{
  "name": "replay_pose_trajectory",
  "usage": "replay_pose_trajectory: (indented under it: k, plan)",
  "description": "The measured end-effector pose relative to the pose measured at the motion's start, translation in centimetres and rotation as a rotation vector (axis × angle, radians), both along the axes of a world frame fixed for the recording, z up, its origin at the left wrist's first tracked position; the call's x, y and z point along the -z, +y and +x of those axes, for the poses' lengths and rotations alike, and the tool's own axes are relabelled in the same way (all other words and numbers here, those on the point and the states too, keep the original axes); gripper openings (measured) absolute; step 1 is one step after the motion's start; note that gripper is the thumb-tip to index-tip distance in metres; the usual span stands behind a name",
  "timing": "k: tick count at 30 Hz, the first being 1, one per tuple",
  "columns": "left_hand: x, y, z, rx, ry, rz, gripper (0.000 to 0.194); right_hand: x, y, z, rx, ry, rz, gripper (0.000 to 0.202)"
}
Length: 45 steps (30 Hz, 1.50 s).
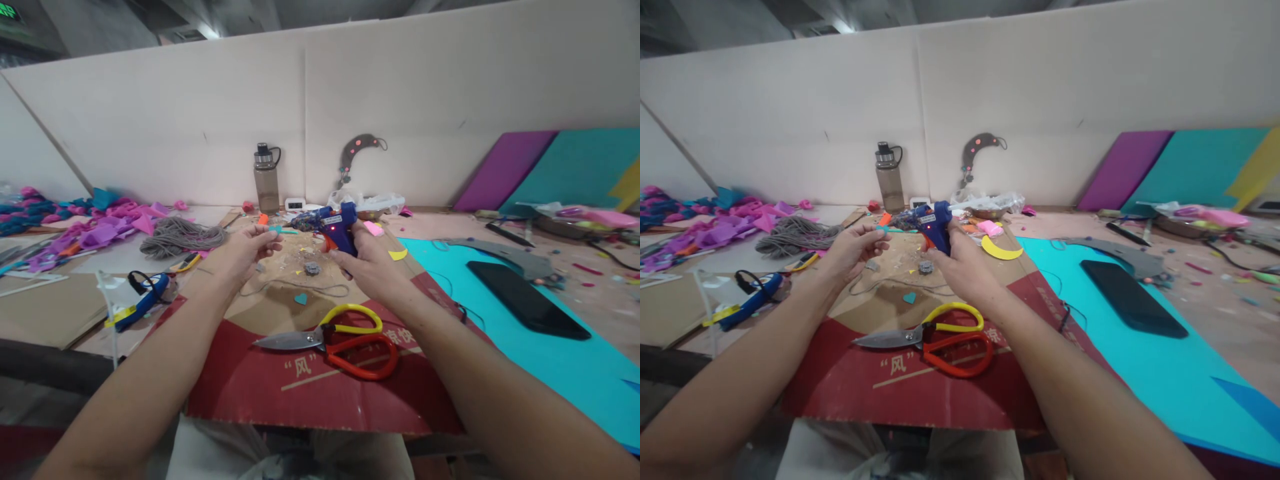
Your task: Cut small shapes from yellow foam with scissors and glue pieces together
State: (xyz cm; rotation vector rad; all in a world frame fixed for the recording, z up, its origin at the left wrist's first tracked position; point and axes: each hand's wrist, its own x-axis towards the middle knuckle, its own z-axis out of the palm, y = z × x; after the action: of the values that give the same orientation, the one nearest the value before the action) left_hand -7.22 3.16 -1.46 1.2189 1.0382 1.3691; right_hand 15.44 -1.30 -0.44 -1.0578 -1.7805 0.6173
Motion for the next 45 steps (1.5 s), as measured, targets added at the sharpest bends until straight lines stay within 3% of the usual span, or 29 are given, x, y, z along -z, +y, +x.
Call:
replay_pose_trajectory:
  k: [14,17,21,25,37,45]
  plan:
    - [0.3,0.1,0.0,0.025,0.033,0.042,0.027,-0.2,-0.1,0.1,0.017,-0.001,-0.044,0.031]
    - [0.3,0.2,0.0,-0.076,0.182,0.185,0.022,-0.1,-0.1,0.1,0.016,-0.004,-0.050,0.030]
    - [0.4,0.2,-0.4,-0.314,0.468,0.559,0.012,0.0,-0.1,0.1,0.008,-0.001,-0.034,0.028]
    - [0.4,-0.2,-0.9,-0.367,0.672,0.792,0.011,-0.1,-0.2,0.0,-0.031,0.020,-0.019,0.030]
    - [0.1,-0.5,-1.4,-0.387,0.845,1.012,0.010,-0.5,-0.5,-0.2,-0.036,0.027,0.033,0.032]
    - [-0.1,-0.7,-1.3,-0.398,0.892,0.994,0.011,-0.3,-0.4,-0.2,-0.040,0.009,0.035,0.036]
